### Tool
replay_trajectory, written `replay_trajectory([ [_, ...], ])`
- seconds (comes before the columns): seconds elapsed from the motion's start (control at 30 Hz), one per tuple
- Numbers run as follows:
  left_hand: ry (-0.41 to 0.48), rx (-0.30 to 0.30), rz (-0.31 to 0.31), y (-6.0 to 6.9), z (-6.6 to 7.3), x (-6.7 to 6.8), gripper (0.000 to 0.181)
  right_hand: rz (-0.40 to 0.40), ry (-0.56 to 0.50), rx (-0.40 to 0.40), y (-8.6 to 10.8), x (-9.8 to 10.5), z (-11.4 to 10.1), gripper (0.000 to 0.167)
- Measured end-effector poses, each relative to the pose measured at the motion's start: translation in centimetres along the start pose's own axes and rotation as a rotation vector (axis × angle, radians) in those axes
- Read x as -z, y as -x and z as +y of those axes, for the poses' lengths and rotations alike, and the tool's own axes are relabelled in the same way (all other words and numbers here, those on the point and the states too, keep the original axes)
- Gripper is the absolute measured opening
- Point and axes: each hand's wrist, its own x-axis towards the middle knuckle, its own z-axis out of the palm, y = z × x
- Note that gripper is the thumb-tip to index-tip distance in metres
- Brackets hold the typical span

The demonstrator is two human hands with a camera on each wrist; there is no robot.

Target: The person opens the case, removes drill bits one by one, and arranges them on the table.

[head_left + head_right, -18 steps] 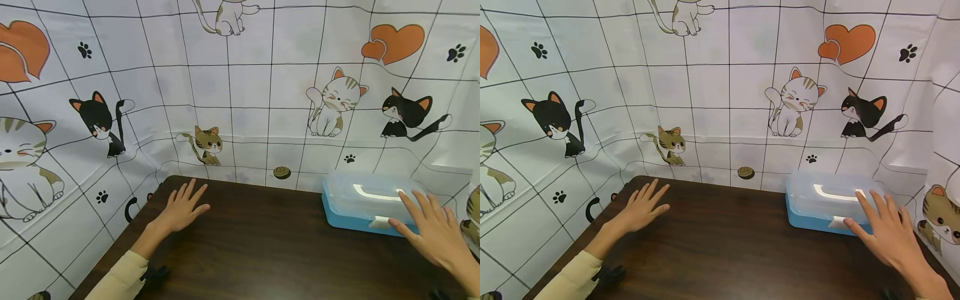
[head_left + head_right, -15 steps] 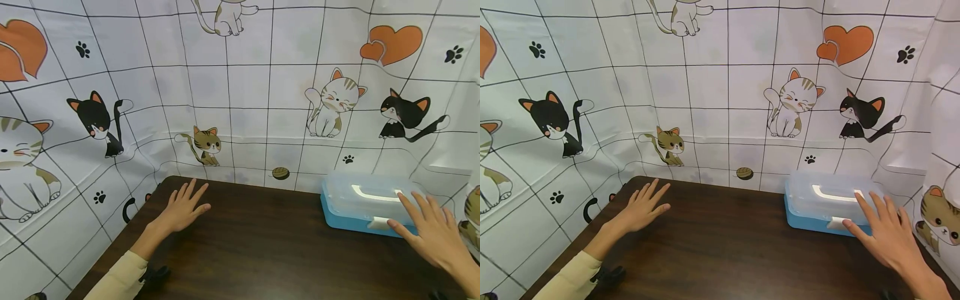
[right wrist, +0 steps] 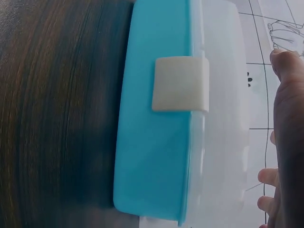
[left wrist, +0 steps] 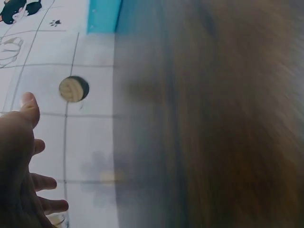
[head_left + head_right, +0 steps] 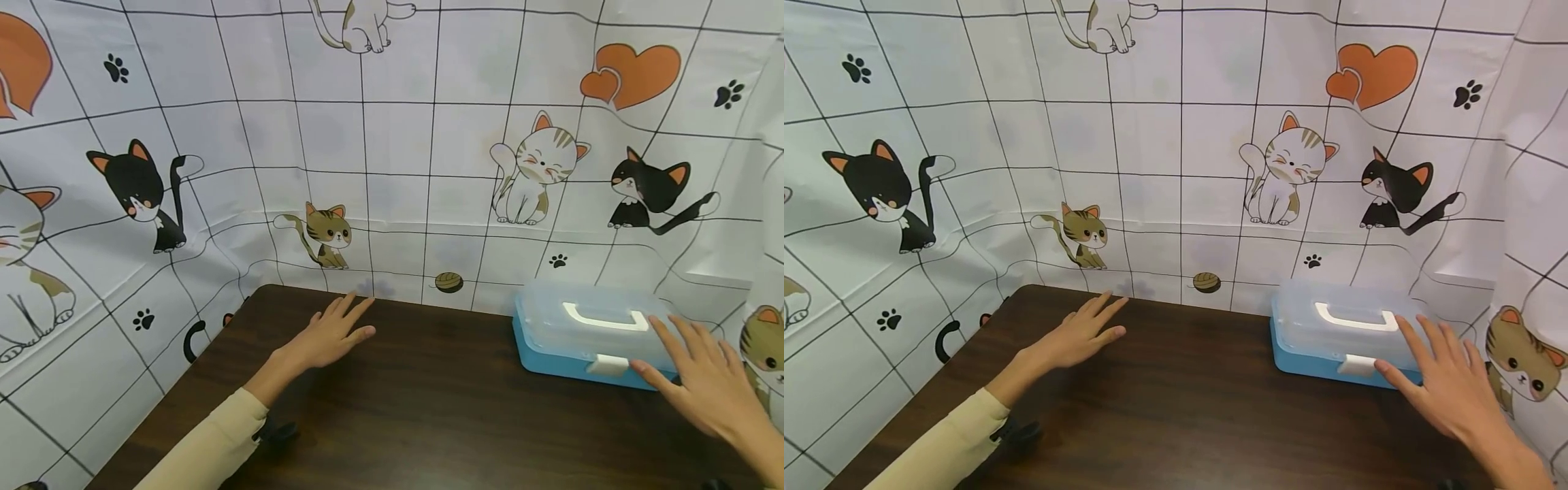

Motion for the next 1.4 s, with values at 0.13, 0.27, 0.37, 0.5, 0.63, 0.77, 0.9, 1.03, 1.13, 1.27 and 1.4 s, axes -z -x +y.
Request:
replay_trajectory([
  [0.13, 0.043, -0.045, -0.023, -2.3, 1.1, -1.2, 0.072, 0.007, 0.003, -0.015, -0.1, 0.1, 0.5, 0.096],
  [0.27, 0.042, -0.079, -0.042, -4.2, 2.5, -2.3, 0.072, 0.007, -0.013, -0.022, 0.1, 0.1, 1.0, 0.096],
  [0.37, 0.053, -0.108, -0.049, -5.4, 3.7, -3.1, 0.071, -0.002, -0.025, -0.016, 0.6, 0.0, 1.1, 0.096],
  [0.5, 0.113, -0.132, -0.073, -6.5, 5.4, -4.5, 0.071, -0.023, -0.033, -0.011, 1.4, -0.7, 0.8, 0.097],
  [0.63, 0.16, -0.163, -0.095, -7.6, 7.3, -6.2, 0.07, -0.035, -0.04, -0.012, 2.0, -1.2, 0.3, 0.099],
  [0.77, 0.185, -0.218, -0.112, -9.0, 10.0, -7.6, 0.069, -0.031, -0.039, -0.018, 2.3, -0.9, -0.2, 0.1],
  [0.9, 0.213, -0.272, -0.095, -10.4, 12.6, -8.1, 0.068, -0.032, -0.038, -0.024, 1.9, -0.4, -0.7, 0.1],
  [1.03, 0.264, -0.321, -0.045, -12.0, 15.4, -9.1, 0.066, -0.027, -0.043, -0.009, 2.2, 0.2, -0.7, 0.099],
  [1.13, 0.296, -0.339, 0.01, -12.9, 17.0, -9.9, 0.065, -0.023, -0.054, 0.02, 2.4, 0.5, -0.5, 0.097],
  [1.27, 0.325, -0.331, 0.052, -13.8, 18.6, -10.9, 0.068, -0.033, -0.063, 0.024, 2.6, 0.6, -0.5, 0.095],
  [1.4, 0.353, -0.31, 0.054, -14.5, 20.0, -11.5, 0.075, -0.044, -0.069, 0.0, 2.9, 0.7, -0.4, 0.095],
])
